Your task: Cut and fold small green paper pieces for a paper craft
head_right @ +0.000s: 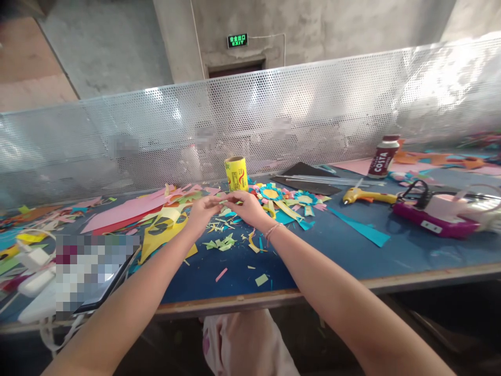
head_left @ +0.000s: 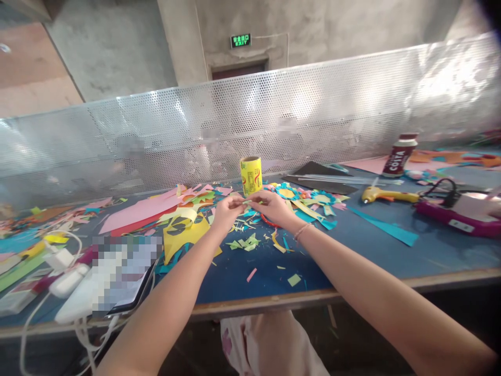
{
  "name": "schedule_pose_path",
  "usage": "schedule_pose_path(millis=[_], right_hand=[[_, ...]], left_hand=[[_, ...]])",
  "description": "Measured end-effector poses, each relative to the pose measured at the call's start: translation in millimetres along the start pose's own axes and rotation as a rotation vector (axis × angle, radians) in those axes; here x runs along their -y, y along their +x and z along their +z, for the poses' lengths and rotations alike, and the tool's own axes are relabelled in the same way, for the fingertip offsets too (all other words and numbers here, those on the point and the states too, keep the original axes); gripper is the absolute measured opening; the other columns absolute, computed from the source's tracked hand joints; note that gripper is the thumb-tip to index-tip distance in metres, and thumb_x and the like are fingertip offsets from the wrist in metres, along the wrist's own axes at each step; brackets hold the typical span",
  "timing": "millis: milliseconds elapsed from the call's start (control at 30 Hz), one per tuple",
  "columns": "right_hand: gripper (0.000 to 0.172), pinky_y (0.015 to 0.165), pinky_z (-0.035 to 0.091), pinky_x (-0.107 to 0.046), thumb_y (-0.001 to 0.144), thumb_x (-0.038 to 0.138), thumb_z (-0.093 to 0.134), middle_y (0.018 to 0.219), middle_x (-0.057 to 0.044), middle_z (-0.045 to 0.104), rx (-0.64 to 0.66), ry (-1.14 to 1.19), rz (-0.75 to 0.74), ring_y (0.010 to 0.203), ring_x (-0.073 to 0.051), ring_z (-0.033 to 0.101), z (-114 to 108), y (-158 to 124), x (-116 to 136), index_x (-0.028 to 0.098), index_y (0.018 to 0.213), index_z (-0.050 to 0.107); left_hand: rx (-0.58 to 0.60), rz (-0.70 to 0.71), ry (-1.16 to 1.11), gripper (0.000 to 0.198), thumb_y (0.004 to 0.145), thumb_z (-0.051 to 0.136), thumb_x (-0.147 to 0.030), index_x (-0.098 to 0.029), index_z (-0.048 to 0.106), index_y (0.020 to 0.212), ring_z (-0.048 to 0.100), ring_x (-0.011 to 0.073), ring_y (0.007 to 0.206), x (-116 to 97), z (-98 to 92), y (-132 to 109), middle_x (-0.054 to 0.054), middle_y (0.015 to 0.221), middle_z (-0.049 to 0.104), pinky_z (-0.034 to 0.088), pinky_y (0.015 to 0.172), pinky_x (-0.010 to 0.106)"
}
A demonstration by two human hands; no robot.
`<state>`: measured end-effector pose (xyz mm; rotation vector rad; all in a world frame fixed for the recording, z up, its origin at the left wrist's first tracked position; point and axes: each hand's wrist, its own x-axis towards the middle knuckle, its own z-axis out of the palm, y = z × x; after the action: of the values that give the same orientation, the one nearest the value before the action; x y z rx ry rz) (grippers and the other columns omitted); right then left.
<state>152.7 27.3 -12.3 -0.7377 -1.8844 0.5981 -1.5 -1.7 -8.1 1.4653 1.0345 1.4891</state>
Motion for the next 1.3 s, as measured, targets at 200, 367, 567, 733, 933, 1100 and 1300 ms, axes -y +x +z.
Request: schedule_pose_path(millis=[200,367,567,733,933,1100,1300], right_hand=[[0.018,0.063,0.048,-0.027,0.073,0.031,0.059,0.076,-0.004,0.068,-0.031,-0.077,0.047,0.069,-0.014,0.06,-3,-2,13,0.017,0.08,0.069],[0.018,0.061,0.047,-0.026,0.073,0.03,0.059,0.072,-0.004,0.068,-0.034,-0.052,0.093,0.065,-0.014,0.06,-3,-1,12,0.017,0.078,0.068],[0.023,0.058,0.047,-0.025,0.074,0.035,0.057,0.068,-0.004,0.066,-0.009,-0.027,0.125,0.062,-0.013,0.059,-3,0,8,0.015,0.079,0.067],[0.022,0.055,0.044,-0.024,0.077,0.035,0.054,0.063,-0.002,0.064,0.013,-0.154,0.102,0.057,-0.012,0.056,-5,0,11,0.016,0.075,0.066],[0.025,0.059,0.043,-0.024,0.082,0.034,0.048,0.068,-0.003,0.064,0.028,-0.352,-0.017,0.062,-0.013,0.056,-8,0,8,0.018,0.073,0.065],[0.025,0.068,0.042,-0.025,0.085,0.03,0.045,0.077,-0.004,0.064,0.044,-0.426,-0.125,0.073,-0.015,0.057,-8,1,5,0.019,0.078,0.066],[0.027,0.071,0.044,-0.028,0.089,0.029,0.04,0.083,-0.005,0.062,0.086,-0.495,-0.264,0.079,-0.015,0.056,-6,-2,4,0.02,0.083,0.064]], left_hand=[[0.002,-0.004,-0.004,0.018,0.06,0.069,-0.024,-0.015,0.064,0.074,0.055,0.0109,0.058,3,0.5,1,0.001,0.063,0.062,0.046,0.063,0.027],[-0.001,-0.004,0.015,0.022,0.059,0.071,-0.029,-0.016,0.063,0.074,0.056,0.0115,0.059,4,-0.6,2,0.002,0.064,0.063,0.047,0.064,0.028],[0.005,0.003,0.007,0.025,0.057,0.072,-0.031,-0.016,0.063,0.074,0.057,0.0119,0.06,6,-0.3,3,0.002,0.065,0.064,0.048,0.065,0.029],[0.009,-0.007,0.004,0.022,0.059,0.07,-0.03,-0.016,0.062,0.073,0.056,0.0113,0.06,6,0.1,3,0.001,0.064,0.063,0.047,0.064,0.028],[0.036,0.008,0.074,0.016,0.06,0.07,-0.025,-0.015,0.064,0.071,0.055,0.0109,0.059,4,0.0,2,0.002,0.065,0.063,0.045,0.061,0.026],[0.062,-0.111,-0.111,0.018,0.058,0.072,-0.023,-0.014,0.062,0.07,0.061,0.0131,0.062,6,2.3,1,0.002,0.064,0.063,0.049,0.07,0.032],[0.044,-0.16,-0.272,0.012,0.062,0.069,-0.021,-0.012,0.063,0.066,0.062,0.0129,0.068,2,3.6,-1,0.004,0.068,0.065,0.047,0.082,0.034]])
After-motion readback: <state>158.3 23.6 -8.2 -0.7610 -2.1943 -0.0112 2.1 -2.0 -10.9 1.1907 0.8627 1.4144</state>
